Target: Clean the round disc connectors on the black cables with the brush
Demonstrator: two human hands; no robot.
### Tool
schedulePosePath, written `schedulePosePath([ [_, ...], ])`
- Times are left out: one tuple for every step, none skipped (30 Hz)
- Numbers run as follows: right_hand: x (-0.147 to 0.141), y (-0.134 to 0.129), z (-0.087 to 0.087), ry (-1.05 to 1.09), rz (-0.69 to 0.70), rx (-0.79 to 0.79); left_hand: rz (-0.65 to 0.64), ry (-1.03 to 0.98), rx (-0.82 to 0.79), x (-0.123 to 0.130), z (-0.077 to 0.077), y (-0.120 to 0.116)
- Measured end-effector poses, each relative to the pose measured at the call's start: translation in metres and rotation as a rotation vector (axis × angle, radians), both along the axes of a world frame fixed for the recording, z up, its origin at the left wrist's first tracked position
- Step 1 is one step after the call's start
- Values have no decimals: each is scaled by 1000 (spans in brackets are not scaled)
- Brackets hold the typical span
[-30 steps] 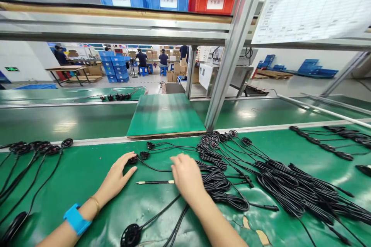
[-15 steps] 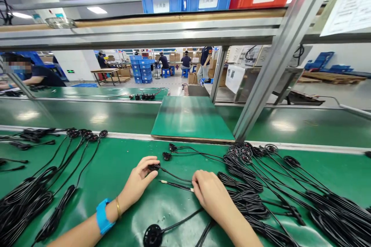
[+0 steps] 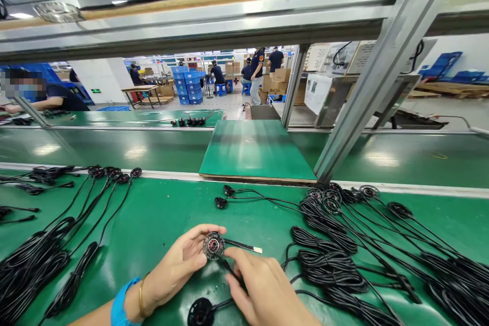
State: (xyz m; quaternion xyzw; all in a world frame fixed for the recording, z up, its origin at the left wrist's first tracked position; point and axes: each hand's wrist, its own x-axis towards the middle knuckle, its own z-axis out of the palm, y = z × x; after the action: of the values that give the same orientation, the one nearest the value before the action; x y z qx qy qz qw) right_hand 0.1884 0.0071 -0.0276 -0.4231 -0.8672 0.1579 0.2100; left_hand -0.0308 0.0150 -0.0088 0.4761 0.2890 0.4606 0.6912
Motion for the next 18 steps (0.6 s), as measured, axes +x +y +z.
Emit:
schedulePosePath([
  [-1,-1,-1,26,-5,7,-6,-24,-20,0,0,0],
  [-2,-1,-2,55,-10,16,-14,-47,-35,-1,-1,0],
  [-3,-1,-2,89,-15,28,-26,-66,-46,-1,-2,0],
  [-3,-2,-1,124,-16,40,-42,-80,-52,-2,-3,0],
  [-4,-2,0,155,-15,50,-61,-92,-54,-2,-4,0],
  [-4,-2,1,182,-15,60,-79,-105,-59,-2,-5,-1],
  [-4,-2,2,204,-16,71,-100,-120,-69,-2,-6,-2],
  [-4,-3,3,212,-3,84,-121,-134,-86,-3,-7,-3],
  [-4,-3,3,208,21,106,-141,-143,-109,-3,-7,-4],
  [-4,-3,2,187,55,133,-158,-147,-133,-2,-7,-5],
  [-3,-3,0,149,92,162,-172,-151,-158,-2,-7,-6],
  [-2,-4,-2,94,122,192,-180,-153,-181,-1,-7,-7],
  [-2,-4,-4,28,136,219,-185,-159,-202,0,-7,-7],
  [-1,-5,-6,-38,134,246,-189,-166,-222,1,-6,-8],
  [-1,-5,-8,-92,123,272,-192,-177,-242,2,-6,-8],
  [-1,-5,-9,-135,114,296,-193,-184,-261,3,-5,-7],
  [-1,-6,-9,-164,107,323,-193,-186,-276,3,-4,-7],
  [-1,-6,-9,-180,113,348,-193,-184,-286,4,-4,-7],
])
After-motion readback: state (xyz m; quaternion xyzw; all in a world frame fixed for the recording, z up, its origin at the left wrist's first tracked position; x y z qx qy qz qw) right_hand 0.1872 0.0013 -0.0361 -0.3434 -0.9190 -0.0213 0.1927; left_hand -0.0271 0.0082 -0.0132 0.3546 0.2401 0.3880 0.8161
